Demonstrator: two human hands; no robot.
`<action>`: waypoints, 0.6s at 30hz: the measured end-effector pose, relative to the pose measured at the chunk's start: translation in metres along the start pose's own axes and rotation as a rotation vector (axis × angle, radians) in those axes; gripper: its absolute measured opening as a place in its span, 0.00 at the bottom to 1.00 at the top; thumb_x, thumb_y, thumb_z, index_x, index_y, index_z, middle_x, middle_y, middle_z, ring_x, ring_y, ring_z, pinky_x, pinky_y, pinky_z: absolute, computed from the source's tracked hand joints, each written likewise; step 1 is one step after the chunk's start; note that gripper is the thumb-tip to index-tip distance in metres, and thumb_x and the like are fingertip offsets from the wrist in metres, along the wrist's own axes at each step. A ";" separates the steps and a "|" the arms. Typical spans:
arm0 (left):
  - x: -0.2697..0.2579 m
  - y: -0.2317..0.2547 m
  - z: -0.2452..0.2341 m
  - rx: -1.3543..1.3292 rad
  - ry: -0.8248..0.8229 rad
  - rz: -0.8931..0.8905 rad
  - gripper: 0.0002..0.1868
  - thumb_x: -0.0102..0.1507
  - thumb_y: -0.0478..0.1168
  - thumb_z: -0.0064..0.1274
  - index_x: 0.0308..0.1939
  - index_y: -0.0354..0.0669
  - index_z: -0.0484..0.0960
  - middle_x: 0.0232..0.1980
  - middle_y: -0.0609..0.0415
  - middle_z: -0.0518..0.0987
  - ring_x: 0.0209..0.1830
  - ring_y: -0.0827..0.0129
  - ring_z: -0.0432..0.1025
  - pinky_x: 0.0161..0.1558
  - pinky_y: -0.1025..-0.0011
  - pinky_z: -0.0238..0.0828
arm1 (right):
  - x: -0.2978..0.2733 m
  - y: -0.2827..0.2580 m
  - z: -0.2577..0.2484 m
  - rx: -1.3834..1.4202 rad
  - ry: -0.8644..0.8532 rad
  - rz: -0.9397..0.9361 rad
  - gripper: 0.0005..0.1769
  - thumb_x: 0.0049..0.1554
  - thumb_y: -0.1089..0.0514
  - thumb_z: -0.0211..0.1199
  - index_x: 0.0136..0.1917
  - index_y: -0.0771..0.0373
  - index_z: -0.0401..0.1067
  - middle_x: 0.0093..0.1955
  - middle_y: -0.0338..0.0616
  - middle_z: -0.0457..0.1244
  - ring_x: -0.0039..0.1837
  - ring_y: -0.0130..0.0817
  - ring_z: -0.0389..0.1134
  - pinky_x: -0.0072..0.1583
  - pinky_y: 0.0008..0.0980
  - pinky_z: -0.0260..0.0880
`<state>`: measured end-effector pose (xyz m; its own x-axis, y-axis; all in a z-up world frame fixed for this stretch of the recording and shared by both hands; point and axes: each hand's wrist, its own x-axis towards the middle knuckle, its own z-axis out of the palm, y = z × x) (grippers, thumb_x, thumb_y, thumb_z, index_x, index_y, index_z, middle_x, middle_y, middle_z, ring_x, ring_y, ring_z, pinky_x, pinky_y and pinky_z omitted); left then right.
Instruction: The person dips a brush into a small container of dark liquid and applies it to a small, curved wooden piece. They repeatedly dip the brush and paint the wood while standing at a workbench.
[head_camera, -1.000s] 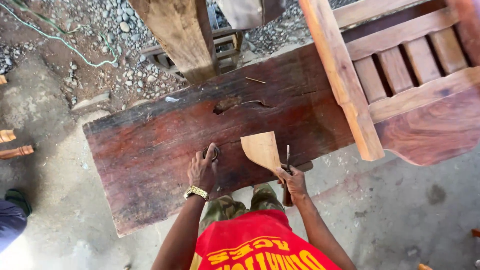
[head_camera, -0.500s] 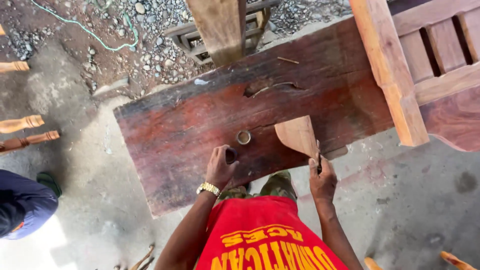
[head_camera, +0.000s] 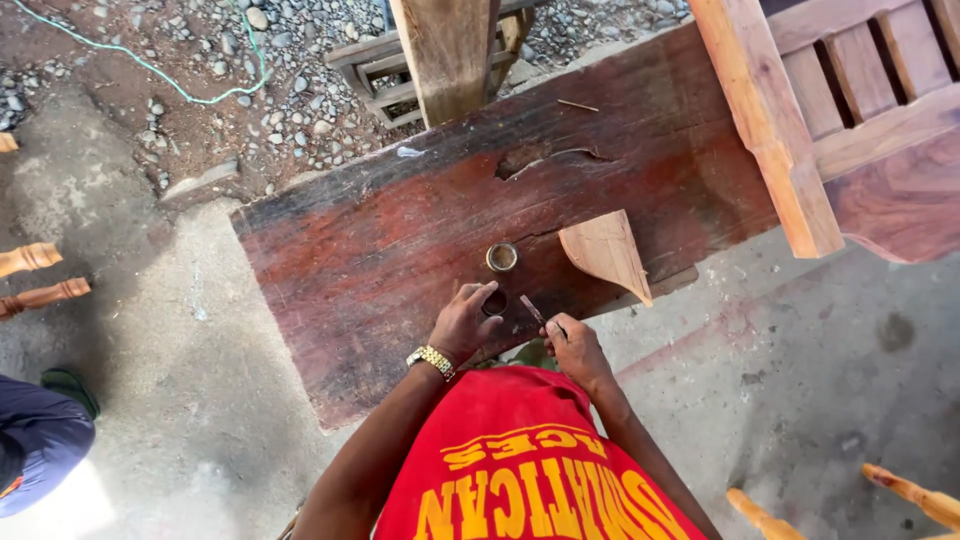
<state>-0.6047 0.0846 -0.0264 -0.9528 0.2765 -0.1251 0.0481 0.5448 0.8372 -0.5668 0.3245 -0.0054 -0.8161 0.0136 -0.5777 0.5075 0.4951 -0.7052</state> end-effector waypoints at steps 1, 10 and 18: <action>0.002 -0.002 0.000 -0.004 -0.009 0.004 0.32 0.57 0.40 0.65 0.65 0.46 0.75 0.61 0.45 0.76 0.52 0.47 0.76 0.50 0.56 0.77 | -0.001 0.001 0.000 0.001 0.008 0.007 0.16 0.65 0.51 0.53 0.45 0.65 0.73 0.35 0.42 0.67 0.38 0.30 0.68 0.43 0.33 0.71; 0.011 -0.012 -0.003 -0.030 -0.088 0.010 0.32 0.54 0.38 0.65 0.63 0.46 0.77 0.57 0.47 0.78 0.50 0.49 0.77 0.49 0.57 0.76 | -0.014 -0.021 0.005 -0.016 -0.008 -0.084 0.11 0.59 0.56 0.62 0.48 0.66 0.72 0.38 0.43 0.69 0.41 0.28 0.69 0.44 0.34 0.70; 0.011 -0.017 0.001 -0.007 -0.079 0.053 0.32 0.54 0.37 0.65 0.64 0.47 0.77 0.55 0.48 0.78 0.48 0.47 0.76 0.47 0.56 0.76 | -0.014 -0.021 0.016 -0.353 0.192 -0.227 0.12 0.55 0.56 0.68 0.50 0.63 0.78 0.47 0.50 0.70 0.50 0.50 0.71 0.50 0.44 0.70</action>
<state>-0.6155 0.0794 -0.0429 -0.9226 0.3661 -0.1220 0.0953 0.5224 0.8473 -0.5619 0.2996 0.0111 -0.9490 0.0146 -0.3148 0.2117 0.7696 -0.6025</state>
